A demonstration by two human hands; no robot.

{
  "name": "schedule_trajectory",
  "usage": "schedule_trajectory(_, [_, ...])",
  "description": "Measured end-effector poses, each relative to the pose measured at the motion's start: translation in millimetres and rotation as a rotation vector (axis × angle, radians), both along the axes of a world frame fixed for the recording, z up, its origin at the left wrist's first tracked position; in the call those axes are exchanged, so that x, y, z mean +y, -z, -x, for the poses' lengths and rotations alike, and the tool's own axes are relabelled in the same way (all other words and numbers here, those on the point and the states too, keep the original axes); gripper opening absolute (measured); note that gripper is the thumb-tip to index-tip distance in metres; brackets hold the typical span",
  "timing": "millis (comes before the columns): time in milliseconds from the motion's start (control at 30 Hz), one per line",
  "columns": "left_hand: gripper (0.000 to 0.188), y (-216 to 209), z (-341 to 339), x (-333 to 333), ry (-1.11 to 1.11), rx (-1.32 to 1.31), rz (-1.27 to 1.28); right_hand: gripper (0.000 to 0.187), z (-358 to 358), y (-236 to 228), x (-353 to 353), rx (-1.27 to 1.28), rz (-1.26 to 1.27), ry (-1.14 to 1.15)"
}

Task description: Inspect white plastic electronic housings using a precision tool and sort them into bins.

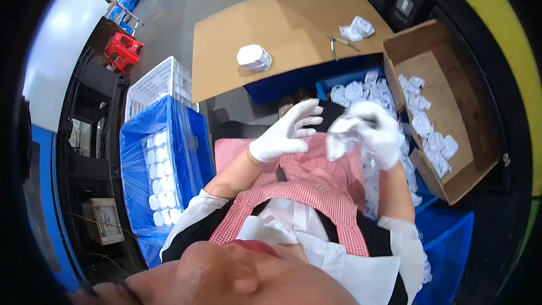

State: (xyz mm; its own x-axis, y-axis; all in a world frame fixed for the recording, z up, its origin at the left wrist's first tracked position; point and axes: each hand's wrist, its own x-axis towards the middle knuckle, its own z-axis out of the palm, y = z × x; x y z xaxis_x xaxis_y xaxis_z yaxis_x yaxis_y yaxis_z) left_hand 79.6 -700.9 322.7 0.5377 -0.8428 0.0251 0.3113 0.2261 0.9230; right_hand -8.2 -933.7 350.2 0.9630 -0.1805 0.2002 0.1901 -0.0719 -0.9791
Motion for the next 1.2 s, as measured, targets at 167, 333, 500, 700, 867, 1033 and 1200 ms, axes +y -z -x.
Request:
schedule_trajectory(167, [0.102, -8.6, 22.4, 31.1, -0.010, 0.196, 0.067, 0.018, -46.7, -16.7, 91.6, 0.021, 0.101, -0.359])
schedule_trajectory(333, [0.106, -5.4, 27.0, 66.5, -0.207, 0.322, 0.148, 0.034, -61.8, -18.3, 132.1, -0.145, 0.158, -0.250])
schedule_trajectory(500, [0.110, -5.0, 23.7, 76.2, -0.399, 0.367, 0.320, 0.037, -53.6, -7.4, 121.1, -0.123, 0.309, -0.120])
schedule_trajectory(700, [0.107, -11.4, 15.6, 69.1, -0.468, 0.221, 0.362, 0.037, -24.9, -15.0, 128.5, -0.055, 0.433, -0.104])
schedule_trajectory(867, [0.092, 1.3, 6.3, 68.2, -0.509, -0.120, 0.233, 0.036, -21.7, -10.3, 148.3, -0.138, 0.549, -0.067])
schedule_trajectory(1033, [0.084, -0.4, 11.1, 67.6, -0.652, -0.335, 0.090, 0.033, -22.7, -10.3, 154.9, -0.092, 0.548, -0.103])
schedule_trajectory(1200, [0.087, 3.4, 9.4, 67.6, -0.678, -0.456, 0.135, 0.032, -21.7, -5.6, 154.0, -0.126, 0.520, -0.102])
